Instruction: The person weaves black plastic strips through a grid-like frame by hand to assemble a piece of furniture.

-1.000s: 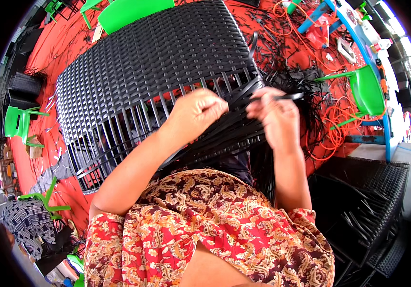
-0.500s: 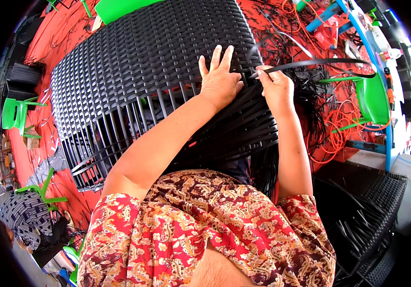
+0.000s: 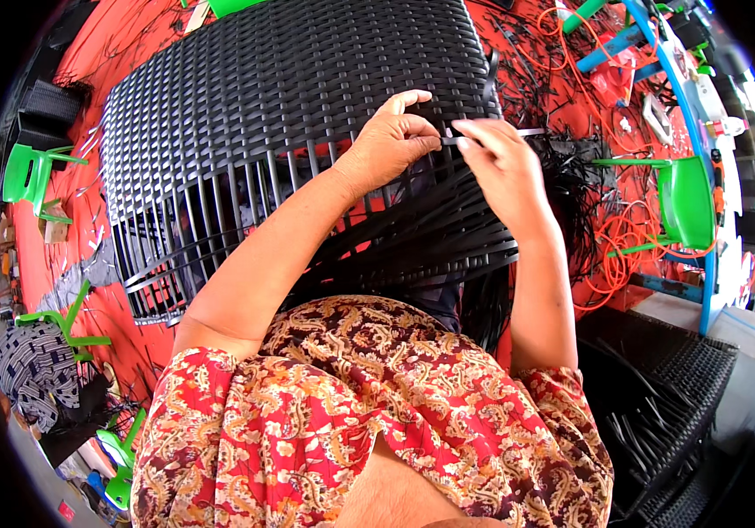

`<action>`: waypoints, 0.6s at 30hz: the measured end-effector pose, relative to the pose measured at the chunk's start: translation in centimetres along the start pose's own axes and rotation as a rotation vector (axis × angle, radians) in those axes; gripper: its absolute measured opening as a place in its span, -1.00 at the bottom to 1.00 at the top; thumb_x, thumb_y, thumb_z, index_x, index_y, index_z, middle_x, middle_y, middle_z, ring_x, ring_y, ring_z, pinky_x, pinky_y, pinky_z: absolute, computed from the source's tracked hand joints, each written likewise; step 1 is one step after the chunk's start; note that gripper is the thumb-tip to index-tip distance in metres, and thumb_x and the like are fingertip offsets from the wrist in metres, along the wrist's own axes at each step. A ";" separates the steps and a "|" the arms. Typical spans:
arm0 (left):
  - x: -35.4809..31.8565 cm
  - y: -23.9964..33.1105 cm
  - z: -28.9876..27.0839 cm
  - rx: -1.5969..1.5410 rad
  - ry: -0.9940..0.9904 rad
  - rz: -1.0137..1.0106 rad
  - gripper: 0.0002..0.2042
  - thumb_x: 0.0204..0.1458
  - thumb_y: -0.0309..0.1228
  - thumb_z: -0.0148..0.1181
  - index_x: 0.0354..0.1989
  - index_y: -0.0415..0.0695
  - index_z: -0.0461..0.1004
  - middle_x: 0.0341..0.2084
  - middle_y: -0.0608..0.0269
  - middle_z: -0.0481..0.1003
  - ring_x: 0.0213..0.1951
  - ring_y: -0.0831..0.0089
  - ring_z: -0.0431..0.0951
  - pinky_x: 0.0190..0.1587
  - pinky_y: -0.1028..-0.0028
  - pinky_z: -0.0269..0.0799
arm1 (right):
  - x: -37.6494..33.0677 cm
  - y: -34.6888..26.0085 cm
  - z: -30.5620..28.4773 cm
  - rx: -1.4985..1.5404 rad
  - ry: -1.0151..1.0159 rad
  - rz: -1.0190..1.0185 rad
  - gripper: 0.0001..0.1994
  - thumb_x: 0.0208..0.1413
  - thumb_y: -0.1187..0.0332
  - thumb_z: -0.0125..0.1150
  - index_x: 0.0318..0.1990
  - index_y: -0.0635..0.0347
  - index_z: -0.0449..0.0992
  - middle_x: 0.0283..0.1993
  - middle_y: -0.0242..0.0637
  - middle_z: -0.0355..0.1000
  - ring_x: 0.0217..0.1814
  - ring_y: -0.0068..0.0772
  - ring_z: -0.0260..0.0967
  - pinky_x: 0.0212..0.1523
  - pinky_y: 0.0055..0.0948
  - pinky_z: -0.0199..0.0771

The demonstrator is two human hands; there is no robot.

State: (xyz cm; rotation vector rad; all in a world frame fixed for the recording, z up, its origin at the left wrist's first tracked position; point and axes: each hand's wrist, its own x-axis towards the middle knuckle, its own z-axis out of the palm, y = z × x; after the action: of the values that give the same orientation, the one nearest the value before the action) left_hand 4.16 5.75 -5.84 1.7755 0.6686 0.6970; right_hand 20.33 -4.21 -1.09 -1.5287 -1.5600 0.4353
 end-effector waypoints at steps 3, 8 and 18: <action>-0.5 0.2 -0.4 0.112 0.024 0.054 -0.87 -0.05 -0.36 0.25 -0.39 -0.14 0.59 0.18 -0.02 0.18 -0.01 0.28 0.40 -0.02 0.43 0.34 | 1.3 2.1 1.2 -0.114 -0.177 -0.009 -0.86 0.02 0.39 0.22 -0.29 0.26 0.52 -0.27 -0.21 0.42 -0.18 -0.19 0.36 -0.11 -0.35 0.36; -2.2 -0.7 -0.6 0.719 0.125 0.162 -0.83 -0.07 -0.23 0.23 -0.38 -0.03 0.60 0.24 0.07 0.11 0.32 0.08 -0.08 0.26 -0.03 -0.23 | 2.1 2.5 0.1 -0.066 -0.177 0.133 -0.86 -0.06 0.42 0.26 -0.49 0.29 0.45 -0.30 -0.23 0.41 -0.24 -0.31 0.38 -0.22 -0.42 0.36; -1.4 -0.7 0.0 0.698 0.080 -0.031 -0.88 -0.08 -0.22 0.22 -0.39 0.14 0.62 0.28 0.15 0.05 0.36 0.16 -0.19 0.30 0.01 -0.40 | 2.7 2.0 2.2 -0.241 -0.289 0.073 -0.86 0.00 0.35 0.22 -0.40 0.24 0.50 -0.04 -0.21 0.31 -0.08 -0.20 0.37 -0.07 -0.34 0.37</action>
State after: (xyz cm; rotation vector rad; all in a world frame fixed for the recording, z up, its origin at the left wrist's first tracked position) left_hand 3.16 4.97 -6.66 2.3685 1.0829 0.5468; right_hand 20.28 -0.59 -2.91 -1.7720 -1.8365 0.5444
